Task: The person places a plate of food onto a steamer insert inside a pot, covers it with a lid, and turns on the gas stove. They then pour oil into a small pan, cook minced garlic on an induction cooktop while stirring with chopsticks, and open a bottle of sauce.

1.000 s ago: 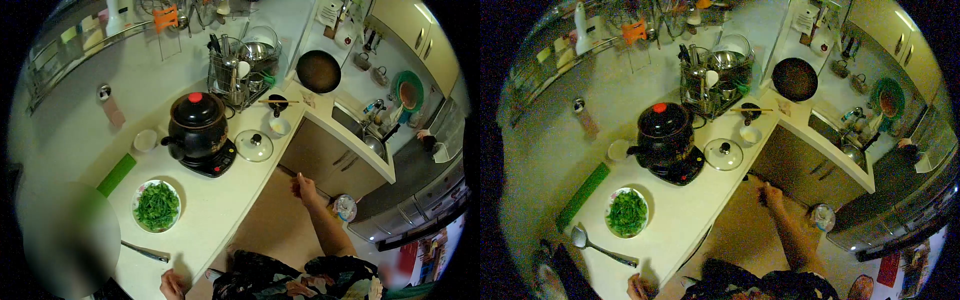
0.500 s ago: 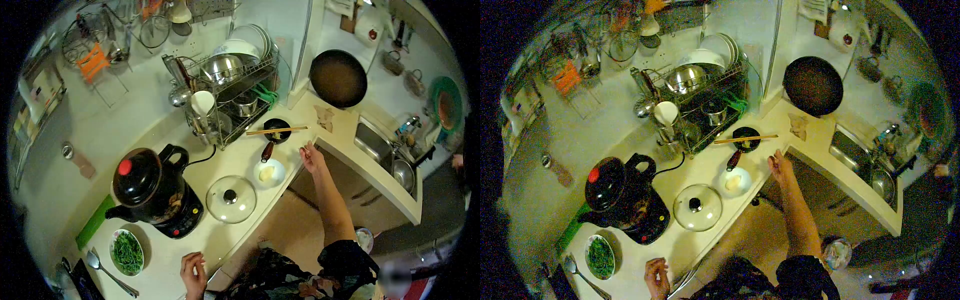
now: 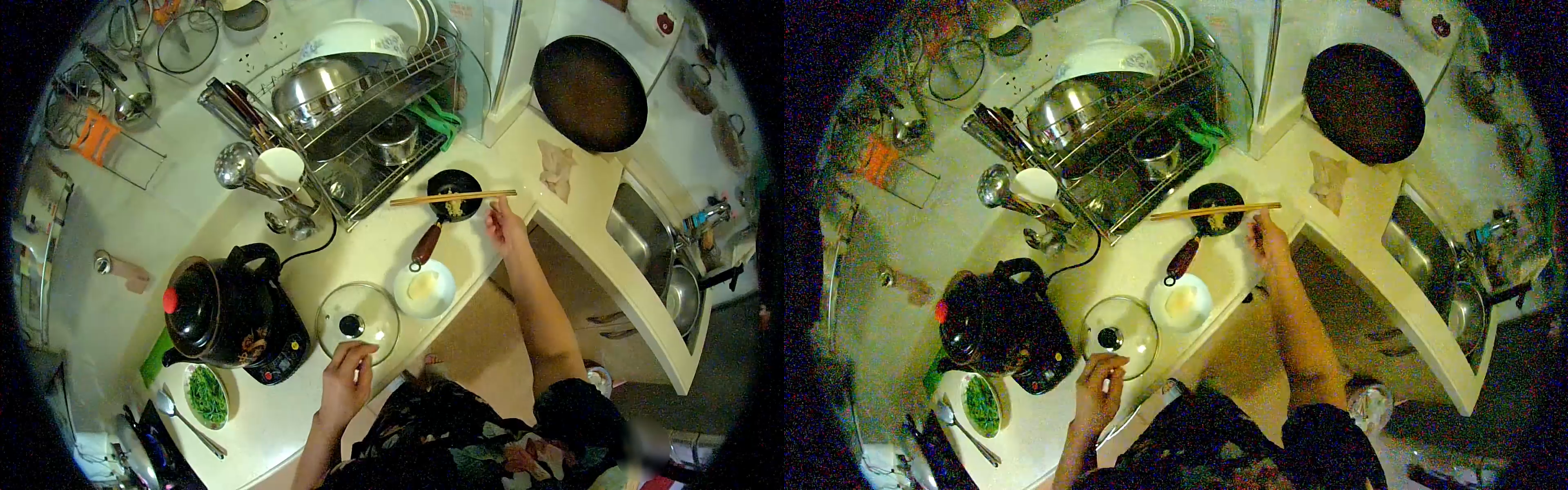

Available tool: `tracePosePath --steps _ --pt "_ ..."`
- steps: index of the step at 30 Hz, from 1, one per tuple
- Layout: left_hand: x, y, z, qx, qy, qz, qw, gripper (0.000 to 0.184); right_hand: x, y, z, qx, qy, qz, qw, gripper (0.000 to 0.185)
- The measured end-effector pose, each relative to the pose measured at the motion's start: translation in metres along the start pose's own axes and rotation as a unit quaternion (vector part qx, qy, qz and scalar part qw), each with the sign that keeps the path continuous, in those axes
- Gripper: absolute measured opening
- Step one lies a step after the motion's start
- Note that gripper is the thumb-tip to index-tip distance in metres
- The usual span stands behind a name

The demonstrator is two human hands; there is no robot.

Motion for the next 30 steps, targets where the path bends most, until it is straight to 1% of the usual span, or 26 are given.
tracePosePath --steps 1,2,4,6,7,9,10,11,12,13,16,19,22,25,28,30 --pt "0.006 0.007 0.008 -0.006 -0.016 -0.006 1.0 0.022 -0.005 -0.018 -0.004 -0.011 -0.039 -0.022 0.999 0.03" --pt "0.01 0.016 0.017 0.012 -0.006 -0.006 1.0 0.02 -0.009 -0.037 -0.007 -0.022 -0.081 -0.044 0.995 0.03" --pt "0.015 0.035 0.032 0.051 0.01 -0.012 0.999 0.016 -0.035 -0.072 -0.002 -0.001 -0.175 -0.023 0.984 0.03" --pt "0.021 0.054 0.049 0.073 0.052 0.022 0.996 0.014 -0.06 -0.106 0.012 0.014 -0.279 0.009 0.96 0.031" --pt "0.024 0.061 0.057 0.085 0.075 0.039 0.993 0.013 -0.066 -0.115 0.019 0.008 -0.312 -0.024 0.95 0.03" --pt "0.027 0.074 0.067 0.077 0.101 0.066 0.99 0.012 -0.073 -0.129 0.032 -0.004 -0.373 -0.091 0.923 0.027" --pt "0.026 0.078 0.07 0.074 0.115 0.082 0.987 0.012 -0.065 -0.136 0.038 -0.028 -0.429 -0.189 0.883 0.026" --pt "0.028 0.079 0.072 0.082 0.115 0.073 0.987 0.012 -0.06 -0.144 0.042 -0.053 -0.479 -0.284 0.829 0.025" --pt "0.03 0.079 0.075 0.091 0.116 0.065 0.987 0.013 -0.057 -0.154 0.05 -0.079 -0.522 -0.373 0.763 0.024" --pt "0.032 0.08 0.076 0.101 0.117 0.057 0.986 0.014 -0.052 -0.164 0.063 -0.084 -0.549 -0.35 0.755 0.021" --pt "0.035 0.079 0.083 0.14 0.186 0.025 0.972 0.017 -0.054 -0.171 0.089 -0.086 -0.628 -0.348 0.69 0.019" --pt "0.036 0.089 0.087 0.18 0.213 0.016 0.96 0.019 -0.051 -0.183 0.123 -0.055 -0.689 -0.402 0.6 0.019" --pt "0.035 0.098 0.093 0.259 0.259 -0.002 0.931 0.02 -0.051 -0.172 0.126 -0.074 -0.698 -0.365 0.611 0.02" --pt "0.042 0.106 0.106 0.308 0.293 0.012 0.905 0.018 -0.058 -0.164 0.121 -0.097 -0.728 -0.374 0.566 0.019" --pt "0.054 0.111 0.123 0.352 0.318 0.005 0.88 0.016 -0.066 -0.157 0.11 -0.081 -0.727 -0.297 0.614 0.022" --pt "0.055 0.114 0.13 0.352 0.339 0.0 0.873 0.015 -0.067 -0.169 0.116 -0.081 -0.73 -0.382 0.561 0.024"
Point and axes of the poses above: each hand's wrist, its own y-axis towards the middle knuckle, its own z-axis out of the palm, x = y × z, the point moved 9 cm from there along y, towards the middle knuckle, and after that the axes turned 13 degrees about z, right-handed, at the moved point
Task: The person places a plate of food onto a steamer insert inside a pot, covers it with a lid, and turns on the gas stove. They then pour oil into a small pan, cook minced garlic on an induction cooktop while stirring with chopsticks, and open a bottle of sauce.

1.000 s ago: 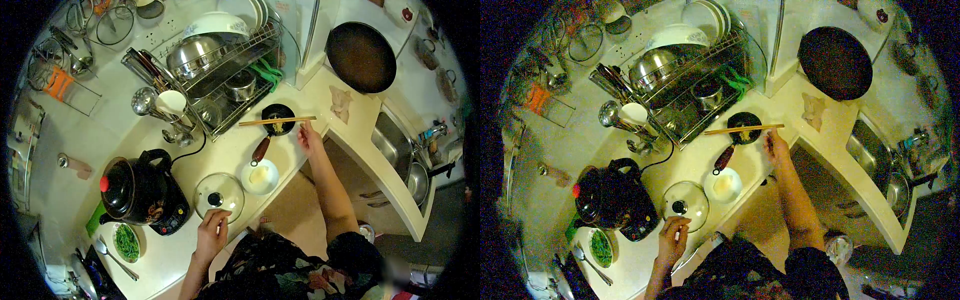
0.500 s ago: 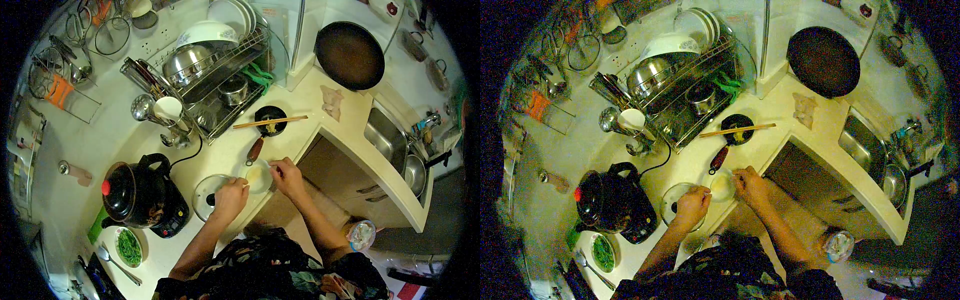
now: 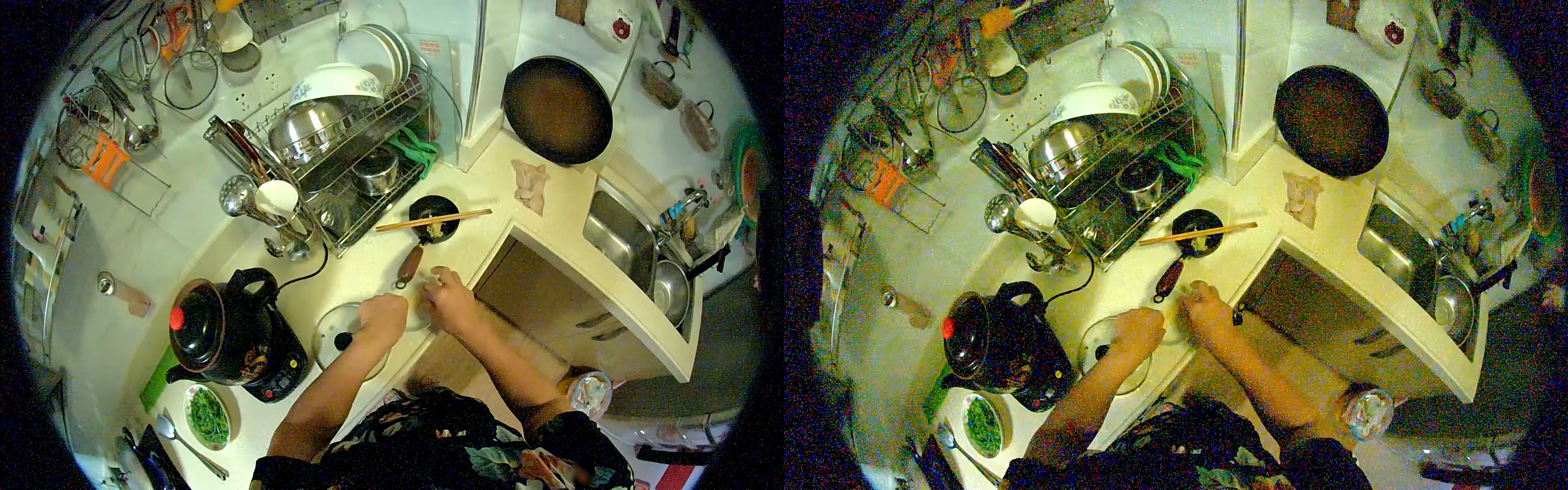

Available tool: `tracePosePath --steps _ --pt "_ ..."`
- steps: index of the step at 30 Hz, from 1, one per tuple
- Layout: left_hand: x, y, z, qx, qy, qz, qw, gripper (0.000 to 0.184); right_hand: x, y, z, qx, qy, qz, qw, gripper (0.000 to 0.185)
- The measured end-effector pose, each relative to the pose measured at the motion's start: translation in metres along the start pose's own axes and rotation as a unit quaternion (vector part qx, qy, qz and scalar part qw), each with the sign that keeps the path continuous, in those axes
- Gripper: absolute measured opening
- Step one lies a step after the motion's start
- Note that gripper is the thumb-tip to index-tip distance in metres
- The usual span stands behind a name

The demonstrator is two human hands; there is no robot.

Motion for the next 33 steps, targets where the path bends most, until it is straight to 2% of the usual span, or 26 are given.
tracePosePath --steps 1,2,4,7,13,19,25,28,29,31,33 --pt "0.0 0.003 0.001 0.002 0.011 -0.006 1.0 0.015 0.004 -0.002 -0.003 -0.033 -0.016 -0.034 0.999 0.026" --pt "0.002 0.005 0.002 0.0 0.008 -0.02 1.0 0.015 0.003 0.0 0.002 -0.016 -0.022 -0.029 0.999 0.026" --pt "0.005 0.007 0.005 -0.002 0.005 -0.044 0.999 0.015 0.003 0.004 0.014 0.02 -0.033 -0.017 0.999 0.026" --pt "0.008 0.003 0.002 -0.052 -0.016 -0.042 0.998 0.015 -0.005 0.004 0.024 0.02 0.0 0.03 0.999 0.026" --pt "0.006 0.002 0.001 -0.035 -0.013 -0.058 0.998 0.016 -0.013 0.002 0.03 0.068 0.059 0.075 0.993 0.027" --pt "0.002 0.0 -0.006 -0.012 -0.044 -0.056 0.997 0.017 -0.003 0.001 0.022 0.057 0.092 0.062 0.992 0.027" --pt "0.004 -0.001 -0.003 -0.039 -0.036 -0.058 0.997 0.016 -0.007 0.0 0.024 0.061 0.133 0.083 0.986 0.027" --pt "0.004 -0.005 -0.003 -0.056 -0.075 -0.04 0.995 0.017 -0.001 -0.005 0.014 0.05 0.108 0.05 0.992 0.026" --pt "0.006 -0.005 0.002 -0.049 -0.084 -0.034 0.995 0.02 0.003 -0.006 0.007 0.039 0.092 0.033 0.994 0.025" --pt "0.01 -0.006 0.011 -0.035 -0.102 -0.02 0.994 0.038 0.013 -0.006 -0.011 0.016 0.059 -0.001 0.998 0.024" --pt "0.012 -0.018 0.004 -0.091 -0.169 0.001 0.981 0.037 0.016 -0.001 -0.022 0.059 0.078 0.018 0.995 0.02"
Point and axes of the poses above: each hand's wrist, its own y-axis towards the middle knuckle, its own z-axis out of the palm, x = y × z, the point moved 9 cm from there along y, towards the middle knuckle, and after that the axes turned 13 degrees about z, right-handed, at the moved point
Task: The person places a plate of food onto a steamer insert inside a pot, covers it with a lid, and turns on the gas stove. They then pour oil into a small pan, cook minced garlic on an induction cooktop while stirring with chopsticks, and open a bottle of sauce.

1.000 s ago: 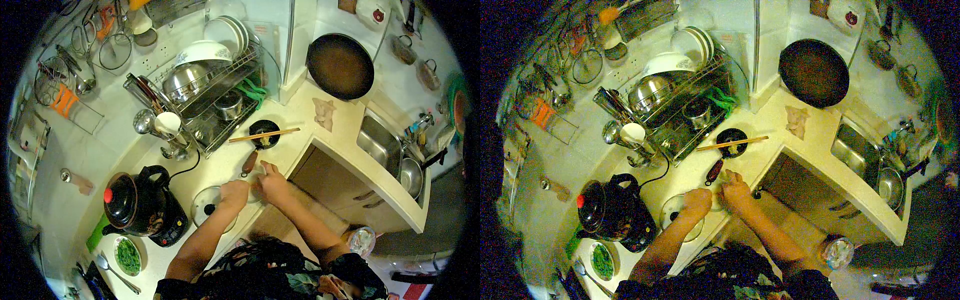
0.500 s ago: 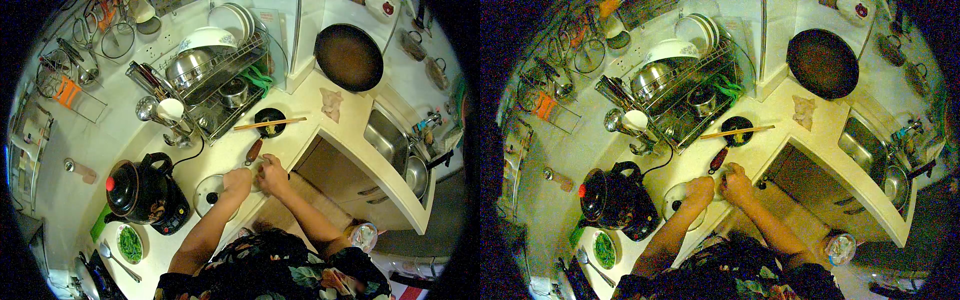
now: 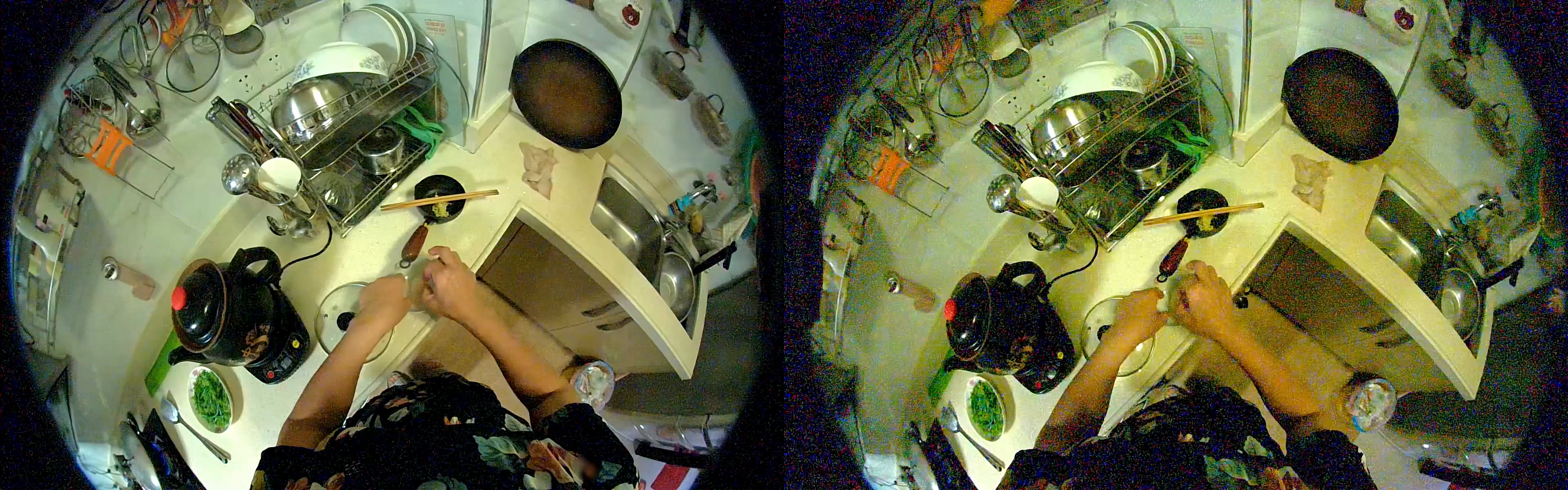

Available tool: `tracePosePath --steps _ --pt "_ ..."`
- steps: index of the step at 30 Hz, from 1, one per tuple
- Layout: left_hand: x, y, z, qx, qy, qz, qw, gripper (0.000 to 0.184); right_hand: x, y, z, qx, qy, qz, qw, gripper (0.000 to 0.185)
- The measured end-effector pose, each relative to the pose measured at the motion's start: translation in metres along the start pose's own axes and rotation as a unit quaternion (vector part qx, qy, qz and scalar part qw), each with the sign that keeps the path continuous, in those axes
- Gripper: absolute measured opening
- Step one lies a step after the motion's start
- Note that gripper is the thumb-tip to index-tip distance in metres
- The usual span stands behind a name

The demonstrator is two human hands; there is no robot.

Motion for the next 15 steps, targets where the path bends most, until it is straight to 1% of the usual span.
tracePosePath --steps 1,4,5,7,8,11,13,15 --pt "-0.003 -0.004 -0.008 -0.028 -0.038 0.013 0.999 0.036 0.001 0.003 -0.003 0.021 0.006 0.01 1.0 0.018" --pt "-0.003 -0.01 -0.009 -0.007 -0.21 0.014 0.978 0.038 0.0 0.011 -0.02 0.007 0.112 -0.005 0.994 0.016" --pt "-0.005 -0.014 -0.009 -0.018 -0.305 0.013 0.952 0.036 -0.002 0.012 -0.023 0.025 0.151 0.01 0.988 0.016" --pt "-0.009 -0.023 -0.008 -0.041 -0.483 0.015 0.874 0.032 0.002 0.011 -0.034 0.061 0.228 0.042 0.971 0.014" --pt "-0.01 -0.027 -0.012 -0.056 -0.498 0.013 0.865 0.029 0.005 0.01 -0.037 0.053 0.236 0.029 0.97 0.012" --pt "-0.016 -0.043 -0.028 -0.089 -0.538 -0.003 0.838 0.023 0.025 0.001 -0.05 0.074 0.288 0.023 0.954 0.015" --pt "-0.019 -0.054 -0.041 -0.095 -0.559 -0.02 0.824 0.02 0.04 -0.007 -0.055 0.067 0.31 -0.024 0.948 0.019" --pt "-0.019 -0.063 -0.048 -0.1 -0.558 -0.003 0.824 0.02 0.058 -0.015 -0.065 0.06 0.306 -0.075 0.947 0.025"
Point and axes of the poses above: each hand's wrist, its own y-axis towards the middle knuckle, its own z-axis out of the palm, x = y × z, the point moved 9 cm from there along y, towards the middle knuckle, and after that the axes turned 13 degrees about z, right-handed, at the moved point
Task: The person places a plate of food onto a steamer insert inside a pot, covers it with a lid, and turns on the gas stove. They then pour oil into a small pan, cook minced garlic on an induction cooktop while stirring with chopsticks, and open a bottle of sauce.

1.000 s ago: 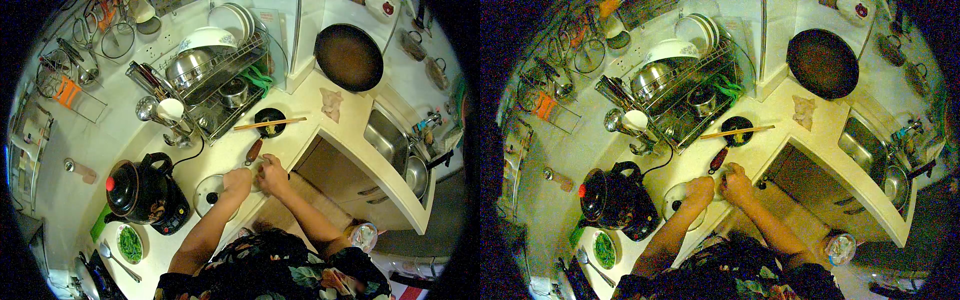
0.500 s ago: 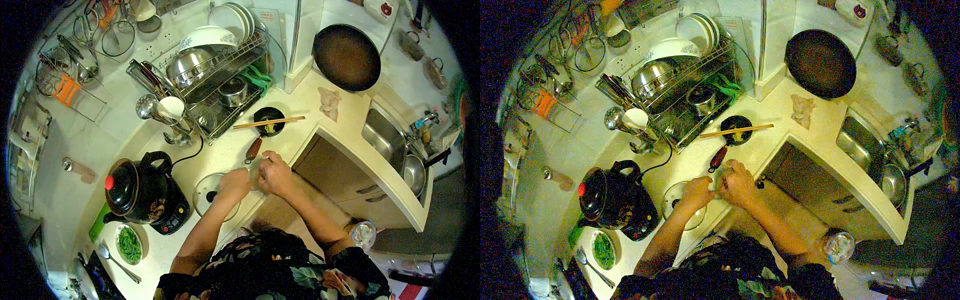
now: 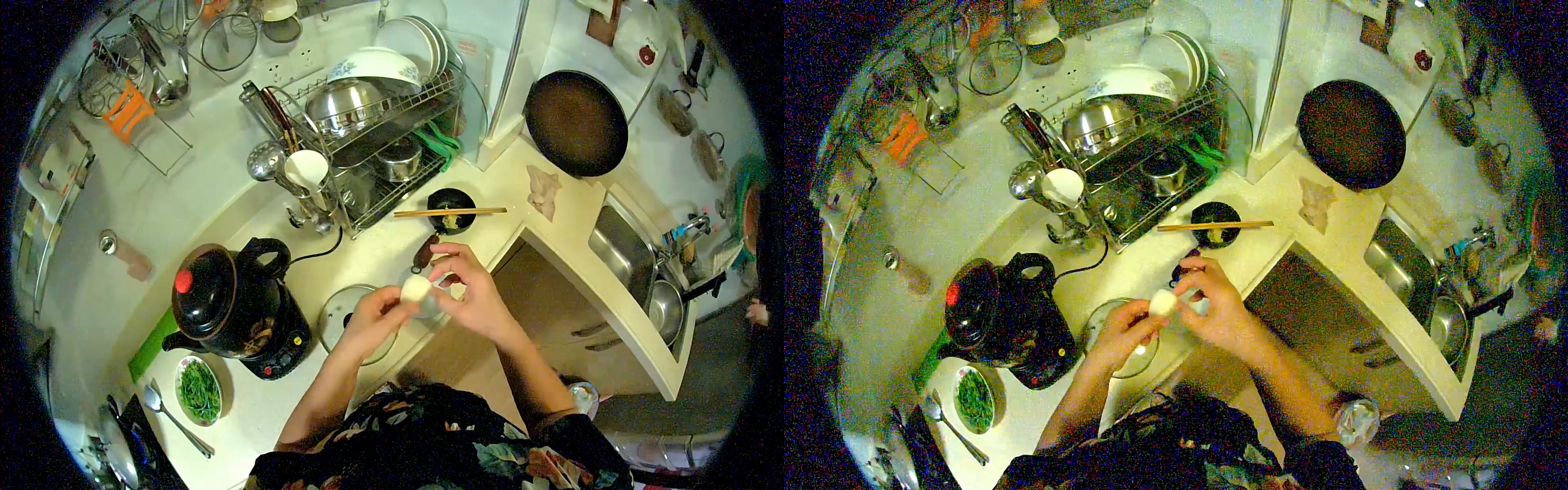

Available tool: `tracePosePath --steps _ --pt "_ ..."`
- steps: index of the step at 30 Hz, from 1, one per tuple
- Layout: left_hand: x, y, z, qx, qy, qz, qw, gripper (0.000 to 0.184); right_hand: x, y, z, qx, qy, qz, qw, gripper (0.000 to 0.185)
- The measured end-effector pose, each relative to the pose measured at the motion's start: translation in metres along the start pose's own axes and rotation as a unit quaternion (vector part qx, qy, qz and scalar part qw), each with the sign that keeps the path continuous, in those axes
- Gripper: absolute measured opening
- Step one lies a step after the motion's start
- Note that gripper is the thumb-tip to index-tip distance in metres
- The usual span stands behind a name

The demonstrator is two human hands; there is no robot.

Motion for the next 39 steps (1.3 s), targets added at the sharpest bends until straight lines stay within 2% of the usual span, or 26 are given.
tracePosePath --steps 1,3,4,7,10,11,14,16,17,19,21,24,26,27,33,36,38,39 --pt "-0.003 -0.004 -0.001 0.002 0.0 0.008 1.0 0.021 0.019 -0.005 0.0 0.006 -0.016 -0.026 1.0 0.028" --pt "-0.008 -0.014 -0.001 -0.031 -0.103 0.02 0.994 0.022 0.055 -0.015 -0.001 0.015 -0.039 -0.073 0.996 0.038" --pt "-0.01 -0.018 -0.002 -0.047 -0.153 0.026 0.987 0.023 0.063 -0.018 -0.006 0.003 -0.022 -0.074 0.997 0.039" --pt "-0.036 -0.028 0.0 -0.026 -0.185 0.088 0.978 0.025 0.064 -0.026 -0.023 -0.036 0.003 -0.08 0.996 0.041" --pt "-0.074 -0.043 0.005 -0.002 -0.131 0.14 0.981 0.027 0.029 -0.024 -0.036 -0.059 0.029 -0.008 0.998 0.037" --pt "-0.095 -0.052 0.009 -0.004 -0.126 0.151 0.98 0.031 0.016 -0.025 -0.041 -0.082 0.002 0.016 0.996 0.03" --pt "-0.164 -0.079 0.022 0.066 -0.032 0.289 0.955 0.035 -0.042 -0.027 -0.046 -0.116 0.018 0.097 0.988 0.026" --pt "-0.21 -0.097 0.04 0.181 -0.075 0.391 0.899 0.032 -0.091 -0.029 -0.046 -0.095 0.059 0.215 0.97 0.025" --pt "-0.224 -0.104 0.043 0.192 -0.109 0.414 0.883 0.029 -0.113 -0.029 -0.044 -0.084 0.08 0.271 0.956 0.025" --pt "-0.249 -0.117 0.056 0.216 -0.18 0.458 0.844 0.024 -0.142 -0.023 -0.047 -0.103 0.127 0.288 0.944 0.027" --pt "-0.261 -0.125 0.064 0.186 -0.221 0.507 0.812 0.025 -0.168 -0.018 -0.051 -0.117 0.169 0.296 0.933 0.029" --pt "-0.267 -0.124 0.066 0.125 -0.192 0.589 0.775 0.029 -0.183 -0.006 -0.056 -0.135 0.222 0.302 0.917 0.032" --pt "-0.265 -0.123 0.065 0.119 -0.187 0.574 0.789 0.028 -0.169 0.004 -0.055 -0.149 0.256 0.309 0.904 0.032" --pt "-0.262 -0.125 0.066 0.123 -0.202 0.532 0.813 0.027 -0.172 0.009 -0.053 -0.154 0.275 0.308 0.898 0.032" --pt "-0.252 -0.124 0.064 0.119 -0.217 0.54 0.805 0.026 -0.167 0.009 -0.044 -0.145 0.31 0.285 0.896 0.032" --pt "-0.24 -0.127 0.053 0.141 -0.215 0.454 0.853 0.029 -0.152 -0.003 -0.038 -0.142 0.308 0.297 0.892 0.03" --pt "-0.228 -0.12 0.045 0.156 -0.166 0.441 0.868 0.033 -0.109 -0.017 -0.027 -0.083 0.338 0.279 0.895 0.029" --pt "-0.222 -0.116 0.033 0.068 -0.202 0.443 0.87 0.031 -0.087 -0.026 -0.023 -0.061 0.351 0.269 0.895 0.029"
Point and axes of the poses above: each hand's wrist, its own y-axis towards the middle knuckle, its own z-axis out of the palm, x = y × z, the point moved 9 cm from there along y, towards the middle knuckle, and after that the axes turned 13 degrees about z, right-handed, at the moved point
